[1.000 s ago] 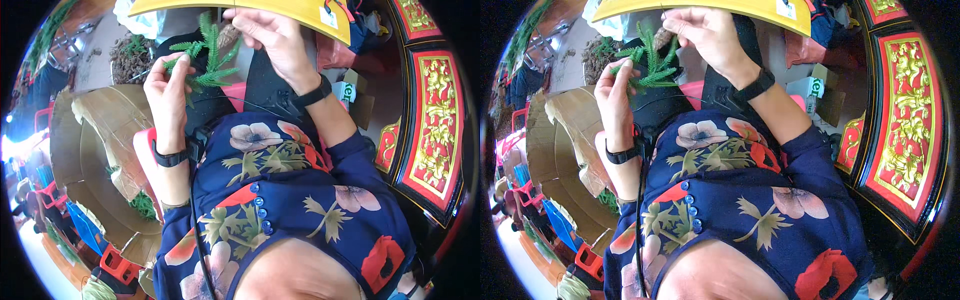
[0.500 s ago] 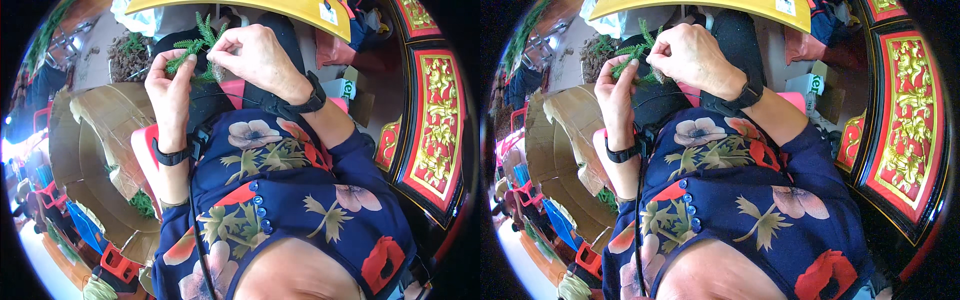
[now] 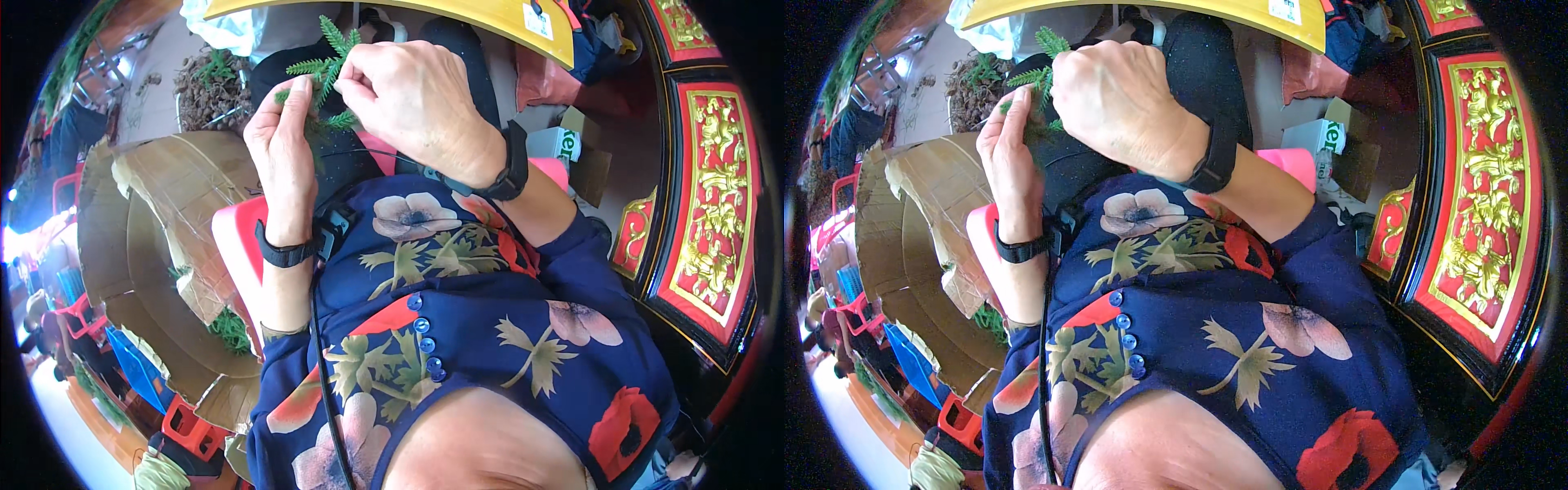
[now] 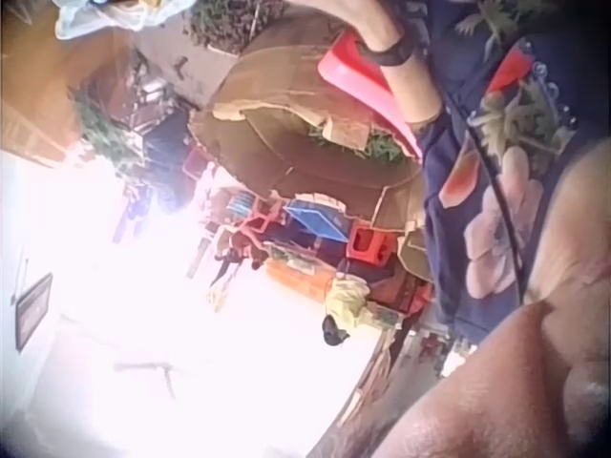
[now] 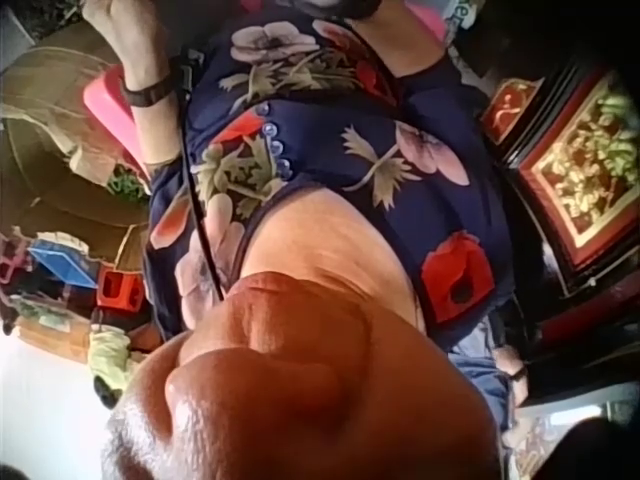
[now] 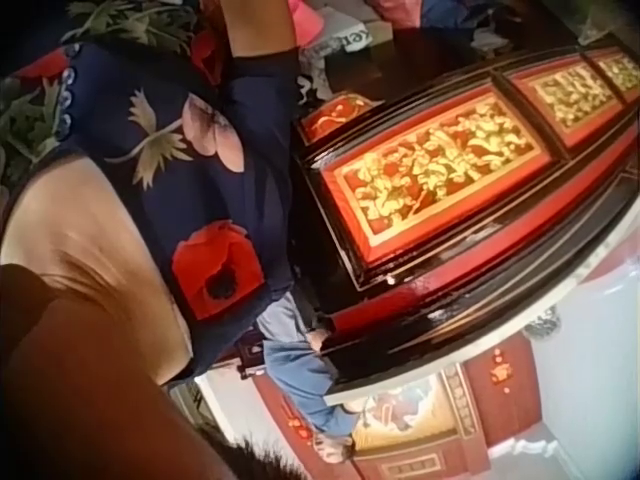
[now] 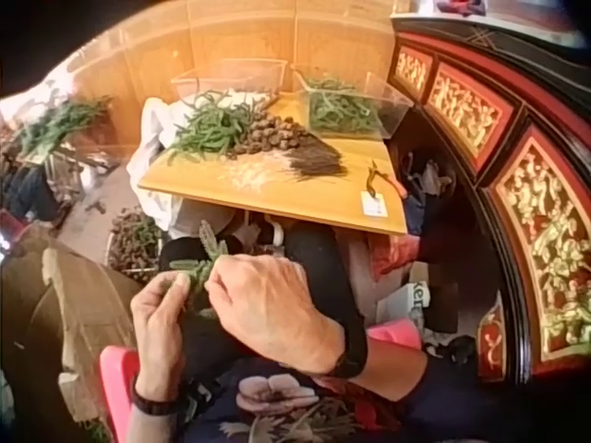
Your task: Assembling decorative plant items by attaching green plastic sprigs to small brown seed-like bases.
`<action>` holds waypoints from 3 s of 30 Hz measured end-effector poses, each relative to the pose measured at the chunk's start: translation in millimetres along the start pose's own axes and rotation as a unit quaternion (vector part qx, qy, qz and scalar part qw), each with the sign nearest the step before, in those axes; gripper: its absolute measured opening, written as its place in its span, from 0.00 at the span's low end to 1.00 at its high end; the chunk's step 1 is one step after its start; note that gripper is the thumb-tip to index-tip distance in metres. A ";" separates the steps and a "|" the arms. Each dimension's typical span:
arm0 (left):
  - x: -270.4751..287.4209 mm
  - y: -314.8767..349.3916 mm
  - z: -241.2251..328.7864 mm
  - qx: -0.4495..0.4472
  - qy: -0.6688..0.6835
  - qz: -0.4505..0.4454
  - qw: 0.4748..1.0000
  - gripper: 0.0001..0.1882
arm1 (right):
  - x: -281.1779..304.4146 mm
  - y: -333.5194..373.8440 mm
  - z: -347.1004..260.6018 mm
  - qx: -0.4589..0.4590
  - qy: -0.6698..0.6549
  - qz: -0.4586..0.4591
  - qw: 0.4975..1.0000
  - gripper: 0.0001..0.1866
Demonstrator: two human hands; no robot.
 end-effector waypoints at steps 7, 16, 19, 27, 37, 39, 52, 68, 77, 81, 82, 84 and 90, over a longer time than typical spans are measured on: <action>1.2 -0.7 5.9 0.049 0.068 -0.022 0.996 0.09 | -1.5 -1.3 -7.5 0.056 0.069 0.041 0.995 0.07; 7.1 -2.6 -0.2 0.241 0.265 -0.076 0.931 0.09 | -8.1 -1.9 5.7 0.125 0.000 0.044 0.991 0.05; 12.4 -4.7 -5.0 0.236 0.272 -0.073 0.930 0.09 | -12.9 1.3 8.7 0.128 -0.045 0.035 0.990 0.06; 13.7 -6.1 1.5 0.208 0.250 -0.066 0.943 0.08 | -15.4 1.4 10.5 0.159 -0.100 0.045 0.981 0.12; 2.0 -2.0 2.2 0.055 0.115 -0.042 0.991 0.07 | -17.3 3.6 10.9 0.220 -0.034 0.083 0.971 0.11; 0.0 0.2 3.1 0.035 0.102 -0.037 0.993 0.08 | -16.2 3.2 12.2 0.226 -0.039 0.088 0.969 0.11; -2.2 7.0 10.0 -0.168 -0.148 0.066 0.972 0.03 | -15.9 4.2 9.3 0.161 -0.193 0.121 0.960 0.19; -3.8 7.2 5.3 -0.181 -0.258 0.036 0.948 0.05 | -8.2 -4.6 25.4 0.111 -0.199 -0.004 0.974 0.09; -5.5 5.4 8.5 -0.049 0.007 0.001 0.999 0.04 | -9.6 -0.5 31.7 0.047 -0.303 -0.050 0.950 0.04; -0.9 2.5 9.7 0.035 0.104 -0.049 0.993 0.05 | -1.2 -2.6 26.7 0.093 -0.263 -0.077 0.957 0.05; -0.9 2.0 9.4 0.051 0.108 -0.068 0.990 0.05 | -1.9 -2.8 28.4 0.092 -0.263 -0.076 0.957 0.05; -1.6 2.6 9.8 0.048 0.096 -0.083 0.991 0.05 | -6.4 -4.6 35.9 -0.011 -0.385 -0.073 0.920 0.05; 4.9 3.2 5.4 0.063 0.022 -0.138 0.988 0.06 | -2.1 -8.7 39.4 -0.043 -0.410 -0.126 0.902 0.06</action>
Point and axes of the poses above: each hand's wrist, its own y-axis away from the middle knuckle, its own x-axis out of the back of the hand, z = x × y, the point moved 1 cm from there along -y, towards the middle knuckle, and after that the axes turned 10 degrees about -y, right-handed, at the moved point
